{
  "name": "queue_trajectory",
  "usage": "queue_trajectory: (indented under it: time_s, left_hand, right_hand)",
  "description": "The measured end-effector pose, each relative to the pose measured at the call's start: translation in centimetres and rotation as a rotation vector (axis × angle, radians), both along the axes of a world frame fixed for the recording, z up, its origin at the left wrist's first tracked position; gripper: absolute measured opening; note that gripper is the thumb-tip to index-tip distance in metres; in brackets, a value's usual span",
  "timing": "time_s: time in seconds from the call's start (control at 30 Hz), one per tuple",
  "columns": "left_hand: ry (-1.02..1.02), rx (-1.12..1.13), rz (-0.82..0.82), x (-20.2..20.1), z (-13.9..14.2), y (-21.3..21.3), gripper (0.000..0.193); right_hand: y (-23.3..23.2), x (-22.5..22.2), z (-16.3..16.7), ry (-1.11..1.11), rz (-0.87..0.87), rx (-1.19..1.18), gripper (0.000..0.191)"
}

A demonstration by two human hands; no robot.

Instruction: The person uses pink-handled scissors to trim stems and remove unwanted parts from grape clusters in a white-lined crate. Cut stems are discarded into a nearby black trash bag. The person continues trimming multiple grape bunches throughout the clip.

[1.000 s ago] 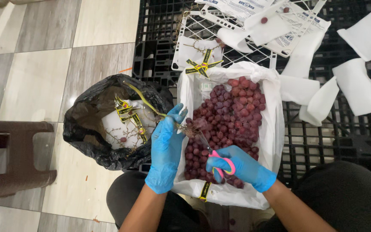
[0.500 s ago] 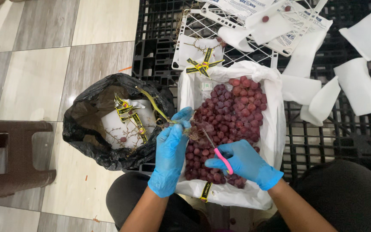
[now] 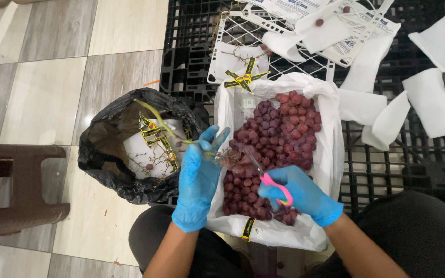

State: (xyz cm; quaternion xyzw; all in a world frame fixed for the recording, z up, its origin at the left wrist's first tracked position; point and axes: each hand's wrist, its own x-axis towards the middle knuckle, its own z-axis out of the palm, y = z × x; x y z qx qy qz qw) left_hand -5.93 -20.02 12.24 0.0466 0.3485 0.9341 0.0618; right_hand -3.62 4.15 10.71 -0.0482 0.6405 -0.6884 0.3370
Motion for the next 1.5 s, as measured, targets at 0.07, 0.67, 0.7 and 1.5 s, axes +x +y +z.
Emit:
queue_trajectory:
  time_s: [0.07, 0.67, 0.7, 1.5]
  left_hand:
    - [0.026, 0.028, 0.011, -0.1, 0.3, -0.1, 0.027]
    - [0.211, -0.093, -0.035, 0.6, 1.1, 0.1, 0.034]
    - [0.222, -0.108, -0.045, 0.7, 1.2, 0.1, 0.033]
    - [0.01, -0.071, 0.126, -0.1, 0.5, -0.2, 0.028]
  right_hand:
    - [0.5, 0.1, 0.2, -0.006, 0.072, -0.027, 0.025]
    - [-0.8, 0.7, 1.4, -0.052, 0.142, 0.078, 0.037]
    - [-1.0, 0.8, 1.2, -0.058, 0.14, 0.1, 0.04]
    - [-1.9, 0.9, 0.8, 0.235, -0.028, 0.252, 0.037]
